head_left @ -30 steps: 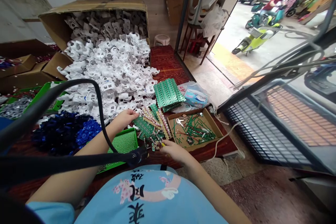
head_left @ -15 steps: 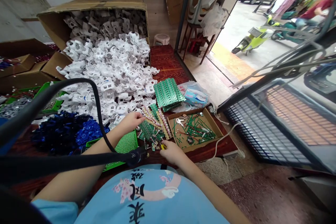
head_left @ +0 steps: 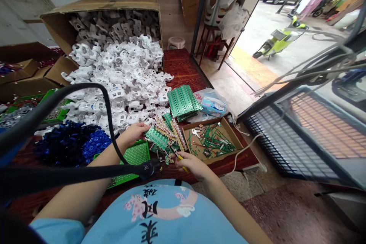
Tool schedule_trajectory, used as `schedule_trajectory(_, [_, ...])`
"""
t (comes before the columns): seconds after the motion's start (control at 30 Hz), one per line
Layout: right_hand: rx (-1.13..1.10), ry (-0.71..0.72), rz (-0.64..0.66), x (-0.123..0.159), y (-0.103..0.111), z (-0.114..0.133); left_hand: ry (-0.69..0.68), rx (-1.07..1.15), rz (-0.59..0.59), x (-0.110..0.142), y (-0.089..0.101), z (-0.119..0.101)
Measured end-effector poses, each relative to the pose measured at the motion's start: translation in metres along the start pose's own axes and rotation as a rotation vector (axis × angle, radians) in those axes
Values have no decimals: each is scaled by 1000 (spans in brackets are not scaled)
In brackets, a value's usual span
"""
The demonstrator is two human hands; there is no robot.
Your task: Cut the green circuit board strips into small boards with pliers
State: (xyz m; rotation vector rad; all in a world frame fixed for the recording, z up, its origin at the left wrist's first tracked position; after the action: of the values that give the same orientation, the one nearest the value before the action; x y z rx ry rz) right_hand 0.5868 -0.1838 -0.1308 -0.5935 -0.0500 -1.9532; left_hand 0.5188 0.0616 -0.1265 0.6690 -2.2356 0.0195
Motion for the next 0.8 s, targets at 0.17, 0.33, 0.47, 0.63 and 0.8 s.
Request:
schedule_trajectory(0.17, [215,67,31,-3,0,4,-28,45,72,-1,-4,0])
schedule_trajectory(0.33, [432,113,-3,-7,0,5,-120,-198,-42,11,-8,-12])
schedule_trajectory(0.47, [660,-5,-63,-10,4,-4,-270,-506,-156,29,-22,-32])
schedule_trajectory(0.63, [703,-12,-58,-8,4,-13,-255,-486,-202,33,-19,-39])
schedule_trajectory(0.8, [434,103,9,-6,-3,-7,-125,-315,-126,21,-6,-24])
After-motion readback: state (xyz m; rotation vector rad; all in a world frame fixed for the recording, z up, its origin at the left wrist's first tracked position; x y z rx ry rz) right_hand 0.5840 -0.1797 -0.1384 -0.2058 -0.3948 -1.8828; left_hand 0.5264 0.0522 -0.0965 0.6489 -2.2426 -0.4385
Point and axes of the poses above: each hand's wrist, its own x-axis away from the middle knuckle, its own y-axis out of the back of the hand, z = x × y, the point moved 4 cm from there along -x, towards the middle knuckle, and after that the axes turned 11 degrees about y, right-handed, at the moved point
